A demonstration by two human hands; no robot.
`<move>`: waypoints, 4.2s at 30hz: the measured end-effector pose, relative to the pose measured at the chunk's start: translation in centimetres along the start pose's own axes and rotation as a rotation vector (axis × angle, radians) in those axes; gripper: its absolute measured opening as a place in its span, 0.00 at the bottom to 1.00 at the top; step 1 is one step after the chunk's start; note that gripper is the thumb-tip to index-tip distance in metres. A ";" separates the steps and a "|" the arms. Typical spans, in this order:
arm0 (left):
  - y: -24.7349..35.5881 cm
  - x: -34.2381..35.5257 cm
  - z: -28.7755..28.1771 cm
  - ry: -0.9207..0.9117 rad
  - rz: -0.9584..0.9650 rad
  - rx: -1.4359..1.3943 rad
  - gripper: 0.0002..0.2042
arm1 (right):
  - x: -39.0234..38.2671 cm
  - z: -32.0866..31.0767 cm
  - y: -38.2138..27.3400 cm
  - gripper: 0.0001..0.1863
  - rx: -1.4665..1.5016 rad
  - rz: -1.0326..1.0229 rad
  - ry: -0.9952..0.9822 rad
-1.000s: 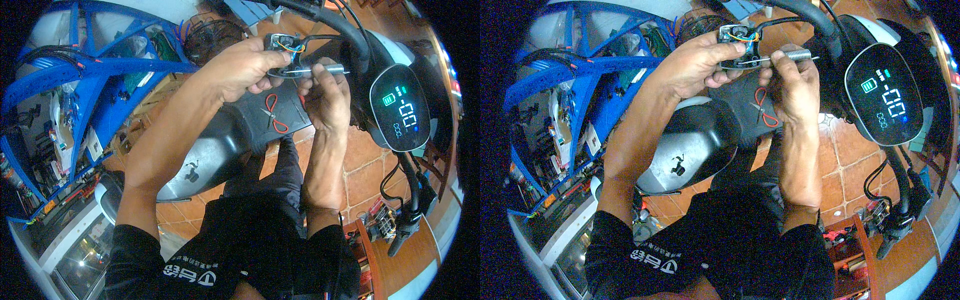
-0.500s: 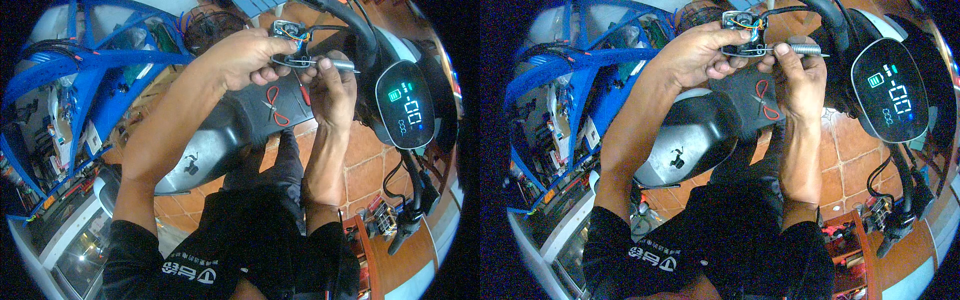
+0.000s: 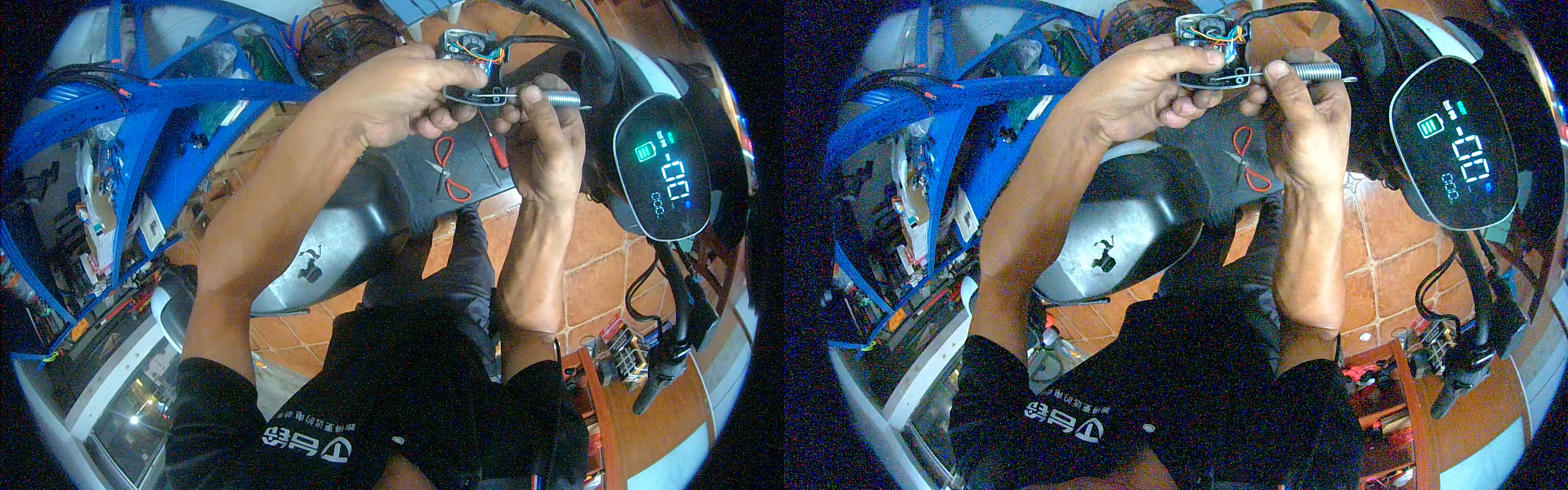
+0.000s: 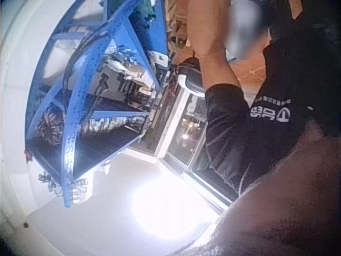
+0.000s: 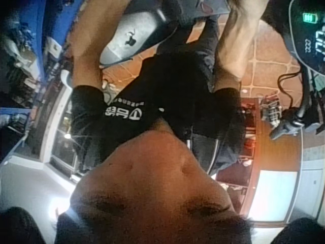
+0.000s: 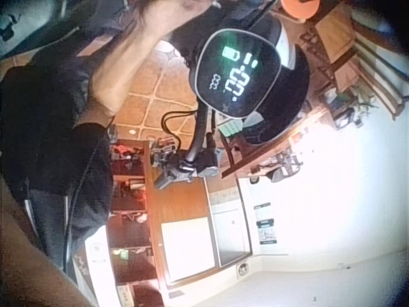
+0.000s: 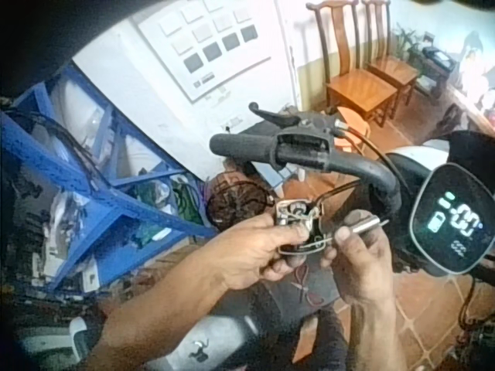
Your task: The person uses a screwdriver to open a small black electronic component, then manipulates internal wires and connectors. They reassemble the component and secure it with the screwdriver. The work is performed on the handlebar area of an electric scooter.
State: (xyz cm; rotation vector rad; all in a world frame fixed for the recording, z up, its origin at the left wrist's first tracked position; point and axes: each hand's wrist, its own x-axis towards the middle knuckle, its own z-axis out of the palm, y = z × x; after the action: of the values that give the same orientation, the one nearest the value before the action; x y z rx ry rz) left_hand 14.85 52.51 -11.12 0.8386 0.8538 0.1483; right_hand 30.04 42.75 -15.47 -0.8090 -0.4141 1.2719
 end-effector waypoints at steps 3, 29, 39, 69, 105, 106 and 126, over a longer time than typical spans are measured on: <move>-0.1 -0.1 -0.1 -0.007 0.024 -0.015 0.07 | 0.0 -0.1 0.0 0.05 0.011 0.001 0.001; -1.2 0.7 -0.6 -0.031 0.036 -0.125 0.07 | -0.1 0.0 -0.4 0.05 -0.025 -0.004 0.045; -0.9 0.2 1.0 0.099 0.045 -0.136 0.04 | -0.2 -0.9 -0.2 0.06 0.010 0.093 0.026; -5.1 1.6 5.3 0.211 0.292 -0.205 0.08 | -8.2 -0.1 0.3 0.25 -0.567 -0.201 0.262; -4.4 2.8 6.5 -0.025 0.232 -0.457 0.22 | -6.8 -2.2 -2.1 0.17 -0.563 -0.208 0.313; -4.2 2.7 6.9 -0.002 0.237 -0.453 0.21 | -7.0 -2.1 -2.1 0.17 -0.571 -0.201 0.317; -5.7 3.4 7.2 0.111 0.481 -0.238 0.20 | -6.6 -0.8 -7.7 0.10 -1.247 -0.089 0.111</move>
State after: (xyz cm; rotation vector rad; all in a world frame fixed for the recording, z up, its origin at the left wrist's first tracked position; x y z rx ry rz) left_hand 21.11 45.81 -14.54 0.8034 0.7070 0.7112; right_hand 34.01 35.62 -9.32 -1.8538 -1.1752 0.7777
